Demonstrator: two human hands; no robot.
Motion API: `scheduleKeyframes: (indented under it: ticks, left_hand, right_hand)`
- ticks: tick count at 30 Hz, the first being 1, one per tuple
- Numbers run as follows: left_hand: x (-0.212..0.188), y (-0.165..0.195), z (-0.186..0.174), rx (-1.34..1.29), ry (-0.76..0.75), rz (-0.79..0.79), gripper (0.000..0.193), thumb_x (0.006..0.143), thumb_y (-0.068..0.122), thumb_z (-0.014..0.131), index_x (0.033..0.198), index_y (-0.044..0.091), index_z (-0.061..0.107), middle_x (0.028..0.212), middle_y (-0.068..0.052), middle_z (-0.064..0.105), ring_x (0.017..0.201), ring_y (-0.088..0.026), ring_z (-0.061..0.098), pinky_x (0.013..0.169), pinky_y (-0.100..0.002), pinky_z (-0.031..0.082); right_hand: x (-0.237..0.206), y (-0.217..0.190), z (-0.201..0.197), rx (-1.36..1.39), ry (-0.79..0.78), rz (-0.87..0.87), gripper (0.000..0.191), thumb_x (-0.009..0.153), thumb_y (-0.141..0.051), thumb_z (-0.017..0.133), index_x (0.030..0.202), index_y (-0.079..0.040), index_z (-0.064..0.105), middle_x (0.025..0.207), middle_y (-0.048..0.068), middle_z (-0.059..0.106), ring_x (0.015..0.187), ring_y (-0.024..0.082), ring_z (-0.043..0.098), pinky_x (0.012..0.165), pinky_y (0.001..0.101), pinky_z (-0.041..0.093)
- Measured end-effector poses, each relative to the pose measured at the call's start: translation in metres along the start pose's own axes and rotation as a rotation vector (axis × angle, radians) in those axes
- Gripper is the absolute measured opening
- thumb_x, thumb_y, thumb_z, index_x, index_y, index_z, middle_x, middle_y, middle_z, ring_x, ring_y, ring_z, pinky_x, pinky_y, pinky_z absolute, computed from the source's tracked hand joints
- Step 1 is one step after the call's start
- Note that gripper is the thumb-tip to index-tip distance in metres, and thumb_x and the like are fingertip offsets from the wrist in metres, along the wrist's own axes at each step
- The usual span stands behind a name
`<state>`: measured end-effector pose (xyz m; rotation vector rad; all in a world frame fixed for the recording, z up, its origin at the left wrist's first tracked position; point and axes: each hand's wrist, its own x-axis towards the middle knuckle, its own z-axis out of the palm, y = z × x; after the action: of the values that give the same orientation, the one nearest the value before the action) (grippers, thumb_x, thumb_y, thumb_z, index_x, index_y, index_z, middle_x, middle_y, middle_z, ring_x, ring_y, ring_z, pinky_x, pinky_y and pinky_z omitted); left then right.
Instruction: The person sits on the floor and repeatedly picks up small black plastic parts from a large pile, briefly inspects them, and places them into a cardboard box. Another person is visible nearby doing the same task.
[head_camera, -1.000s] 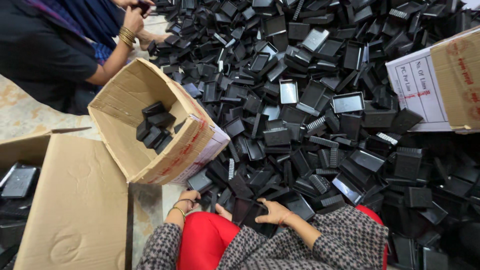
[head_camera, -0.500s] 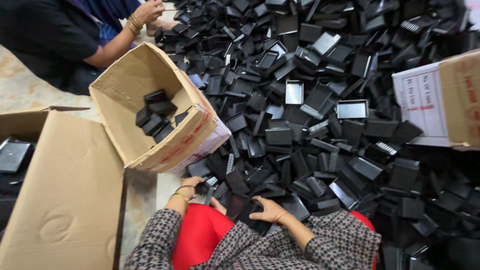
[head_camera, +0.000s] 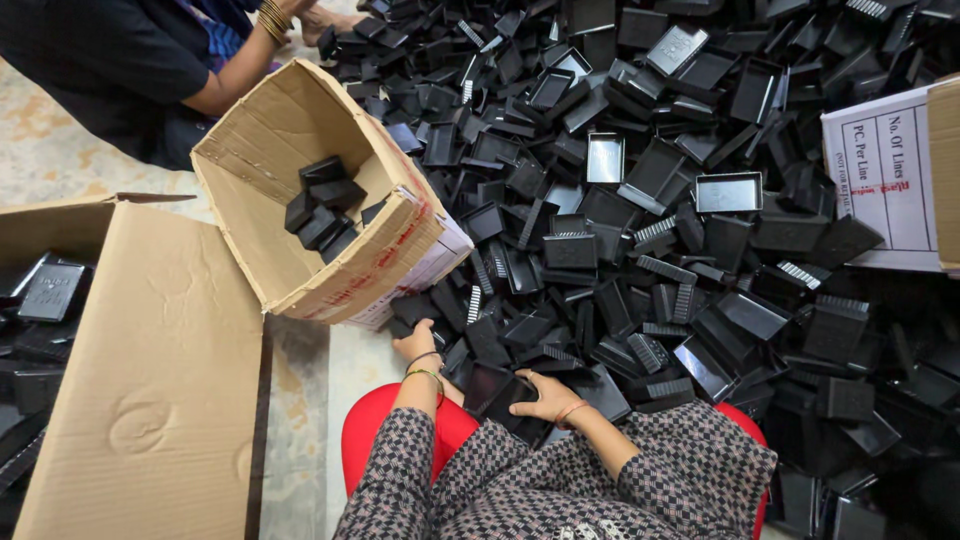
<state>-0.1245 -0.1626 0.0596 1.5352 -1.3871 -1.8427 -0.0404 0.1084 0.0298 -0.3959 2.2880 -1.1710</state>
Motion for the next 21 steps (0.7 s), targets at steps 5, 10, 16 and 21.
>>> scheduleKeyframes:
  ticks: [5, 10, 16, 21]
  left_hand:
    - [-0.003, 0.002, -0.005, 0.159, -0.020, 0.095, 0.093, 0.063, 0.016, 0.087, 0.138, -0.017, 0.043, 0.133, -0.030, 0.059, 0.120, -0.036, 0.061, 0.105, -0.038, 0.048]
    - [-0.007, 0.002, -0.008, -0.012, -0.225, 0.207, 0.065, 0.062, 0.016, 0.078, 0.121, -0.010, 0.065, 0.113, -0.022, 0.072, 0.097, -0.032, 0.066, 0.086, -0.041, 0.053]
    - [-0.006, 0.009, -0.005, 0.040, -0.233, -0.085, 0.049, 0.068, 0.019, 0.085, 0.098, -0.018, 0.073, 0.099, -0.019, 0.073, 0.079, -0.027, 0.066, 0.074, -0.041, 0.055]
    - [-0.039, 0.008, 0.019, -0.119, -0.688, -0.048, 0.034, 0.071, 0.012, 0.079, 0.097, -0.010, 0.075, 0.092, -0.013, 0.075, 0.079, -0.024, 0.070, 0.072, -0.035, 0.057]
  right_hand:
    - [-0.006, -0.008, -0.001, -0.046, 0.010, -0.014, 0.092, 0.071, -0.044, 0.086, 0.144, -0.002, 0.049, 0.134, 0.020, 0.066, 0.124, 0.027, 0.065, 0.106, 0.0353, 0.049]
    - [-0.010, -0.013, -0.006, 0.021, -0.029, 0.032, 0.092, 0.072, -0.041, 0.087, 0.146, -0.003, 0.048, 0.135, 0.017, 0.066, 0.126, 0.026, 0.063, 0.108, 0.0352, 0.048]
    - [-0.006, -0.018, -0.043, 0.133, 0.011, 0.049, 0.091, 0.066, -0.033, 0.092, 0.142, -0.002, 0.050, 0.138, 0.016, 0.065, 0.129, 0.025, 0.063, 0.111, 0.0344, 0.047]
    - [0.006, -0.032, -0.116, -0.136, 0.462, -0.297, 0.079, 0.068, -0.025, 0.092, 0.137, -0.004, 0.060, 0.146, 0.018, 0.056, 0.137, 0.032, 0.052, 0.111, 0.0403, 0.042]
